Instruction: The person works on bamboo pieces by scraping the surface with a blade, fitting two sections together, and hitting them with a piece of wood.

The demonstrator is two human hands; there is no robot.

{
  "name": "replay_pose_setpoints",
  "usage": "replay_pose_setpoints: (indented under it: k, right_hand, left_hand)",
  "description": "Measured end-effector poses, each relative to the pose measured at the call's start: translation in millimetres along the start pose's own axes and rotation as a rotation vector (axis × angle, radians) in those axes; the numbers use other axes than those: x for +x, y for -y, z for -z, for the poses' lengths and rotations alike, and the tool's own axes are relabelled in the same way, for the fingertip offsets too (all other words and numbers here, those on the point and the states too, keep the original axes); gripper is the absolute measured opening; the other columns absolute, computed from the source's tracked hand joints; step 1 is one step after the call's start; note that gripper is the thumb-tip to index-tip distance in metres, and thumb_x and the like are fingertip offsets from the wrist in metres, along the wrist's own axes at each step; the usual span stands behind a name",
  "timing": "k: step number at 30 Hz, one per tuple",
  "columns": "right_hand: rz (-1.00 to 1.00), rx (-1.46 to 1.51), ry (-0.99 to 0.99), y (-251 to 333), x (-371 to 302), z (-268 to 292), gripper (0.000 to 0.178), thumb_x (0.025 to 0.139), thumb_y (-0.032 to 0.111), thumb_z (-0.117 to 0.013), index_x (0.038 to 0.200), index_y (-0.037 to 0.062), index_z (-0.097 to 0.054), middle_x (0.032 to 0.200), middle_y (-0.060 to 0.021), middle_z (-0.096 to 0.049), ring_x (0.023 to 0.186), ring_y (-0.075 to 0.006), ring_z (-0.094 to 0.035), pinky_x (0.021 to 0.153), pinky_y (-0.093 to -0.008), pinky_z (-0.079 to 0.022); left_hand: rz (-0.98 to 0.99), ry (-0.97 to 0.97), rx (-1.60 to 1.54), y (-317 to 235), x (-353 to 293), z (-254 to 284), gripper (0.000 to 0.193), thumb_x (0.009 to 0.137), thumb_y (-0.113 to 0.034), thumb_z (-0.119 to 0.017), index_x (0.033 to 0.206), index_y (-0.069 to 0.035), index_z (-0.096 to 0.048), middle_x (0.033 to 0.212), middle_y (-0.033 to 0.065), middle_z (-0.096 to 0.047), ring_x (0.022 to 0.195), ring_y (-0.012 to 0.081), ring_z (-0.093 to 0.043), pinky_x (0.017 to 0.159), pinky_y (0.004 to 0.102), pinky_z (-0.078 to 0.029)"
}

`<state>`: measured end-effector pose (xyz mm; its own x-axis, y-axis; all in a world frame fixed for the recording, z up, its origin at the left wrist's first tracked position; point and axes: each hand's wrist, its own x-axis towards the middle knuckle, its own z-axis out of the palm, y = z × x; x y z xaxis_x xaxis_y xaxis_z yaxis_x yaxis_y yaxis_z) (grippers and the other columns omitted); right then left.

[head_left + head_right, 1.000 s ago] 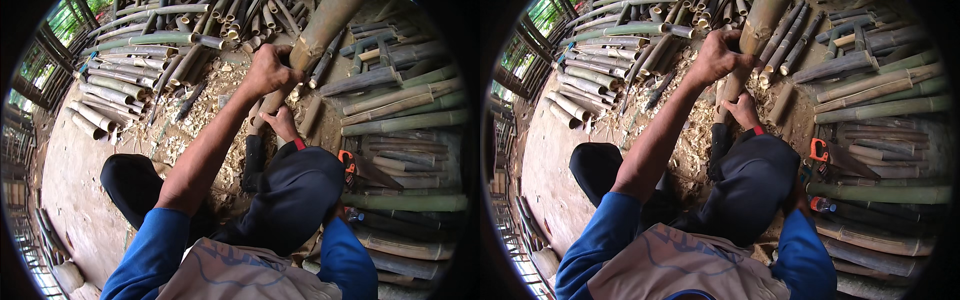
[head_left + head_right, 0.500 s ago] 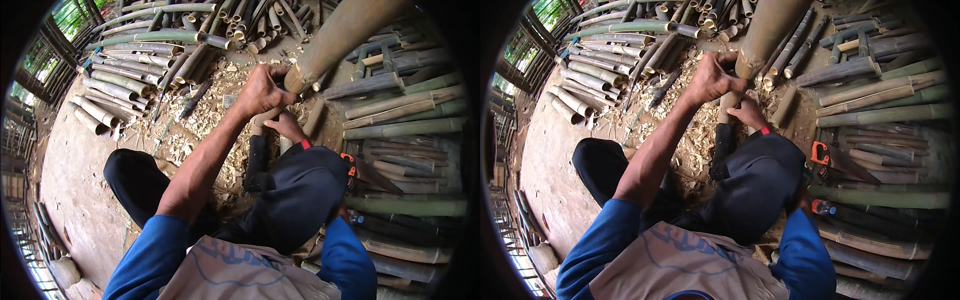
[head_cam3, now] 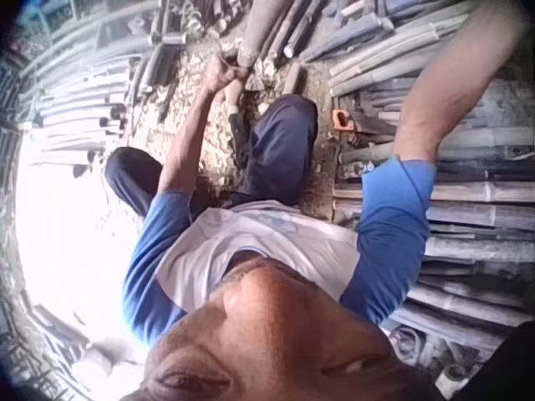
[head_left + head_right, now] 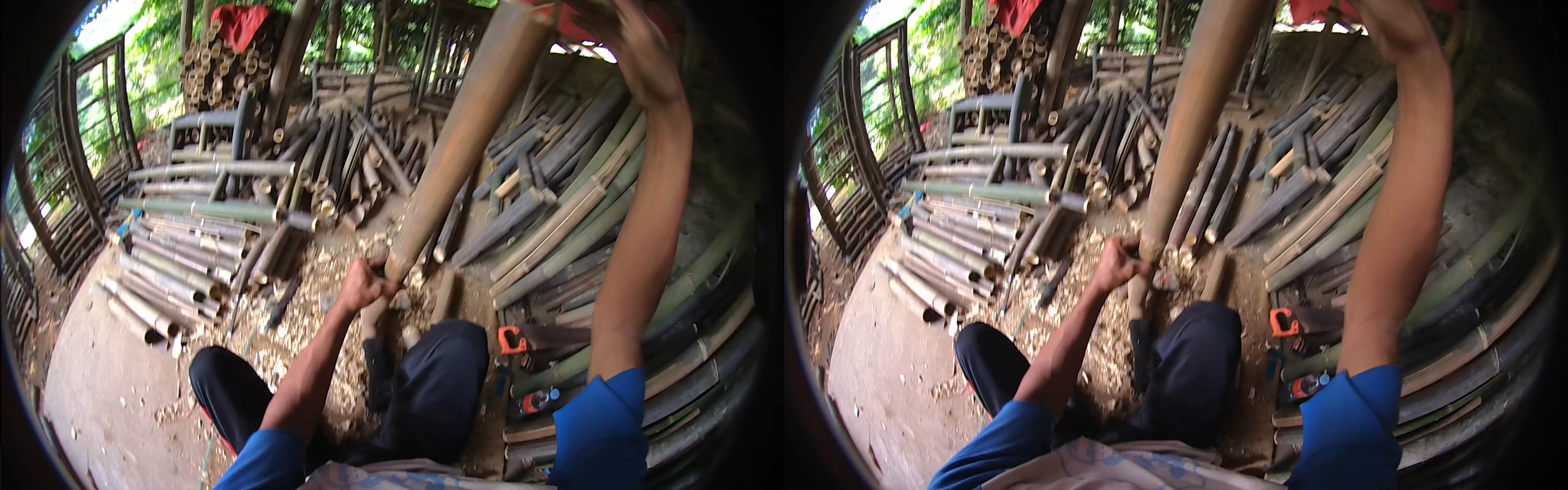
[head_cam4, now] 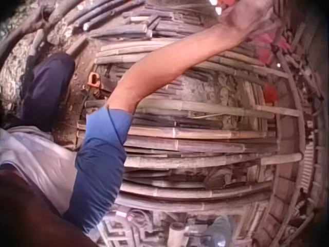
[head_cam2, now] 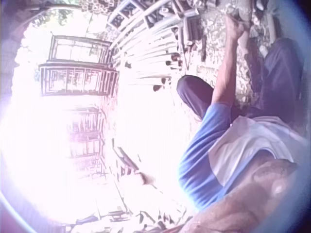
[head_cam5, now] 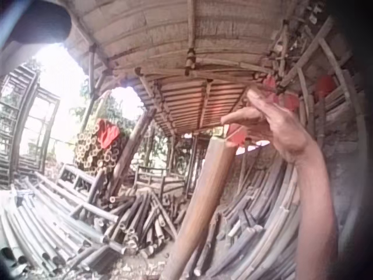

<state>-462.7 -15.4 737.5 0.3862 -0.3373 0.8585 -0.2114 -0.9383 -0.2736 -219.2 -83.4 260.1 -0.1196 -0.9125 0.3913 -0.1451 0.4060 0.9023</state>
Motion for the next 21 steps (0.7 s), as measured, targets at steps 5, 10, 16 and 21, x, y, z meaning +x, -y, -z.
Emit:
replay_pose_setpoints:
  k: [5, 10, 16, 21]
  right_hand:
    - [0.069, -0.235, 0.169, 68.2, 75.8, 12.4, 0.069, 0.109, 0.055, -0.035, 0.112, 0.0001, -0.078, 0.117, -0.0166, -0.075, 0.113, -0.0254, -0.067, 0.106, -0.0369, -0.046]
    - [-0.154, -0.314, 0.783, -4.4, 82.9, -75.4, 0.065, 0.108, 0.052, -0.038, 0.120, -0.0004, -0.074, 0.126, -0.0102, -0.073, 0.133, -0.0220, -0.054, 0.117, -0.0314, -0.033]
    - [-0.451, -0.288, 0.718, 6.2, 111.8, -44.5, 0.066, 0.109, 0.049, -0.038, 0.122, -0.0066, -0.071, 0.130, -0.0140, -0.071, 0.126, -0.0237, -0.061, 0.117, -0.0348, -0.036]
    - [-0.415, -0.051, 0.829, -20.8, 82.5, -68.5, 0.062, 0.106, 0.039, -0.042, 0.122, -0.0151, -0.066, 0.120, -0.0178, -0.074, 0.116, -0.0254, -0.069, 0.109, -0.0322, -0.048]
  left_hand:
    - [0.000, 0.043, -0.219, -6.2, 3.7, -9.7, 0.043, 0.073, -0.001, -0.082, 0.114, 0.007, -0.073, 0.095, 0.0094, -0.077, 0.081, 0.0144, -0.071, 0.076, 0.0341, -0.060]
    - [-0.025, 0.027, -0.301, 5.8, 1.8, 3.1, 0.042, 0.072, 0.002, -0.081, 0.113, 0.007, -0.073, 0.096, 0.0097, -0.077, 0.083, 0.0150, -0.071, 0.076, 0.0333, -0.060]
    - [0.016, 0.034, -0.194, 8.6, 1.2, -12.8, 0.039, 0.070, 0.003, -0.079, 0.109, 0.007, -0.074, 0.095, 0.0084, -0.077, 0.083, 0.0142, -0.071, 0.078, 0.0322, -0.060]
    - [-0.210, -0.042, 0.060, 30.3, 3.2, 10.2, 0.017, 0.072, -0.007, -0.081, 0.083, 0.005, -0.078, 0.093, 0.0159, -0.078, 0.073, 0.0165, -0.074, 0.067, 0.0309, -0.058]
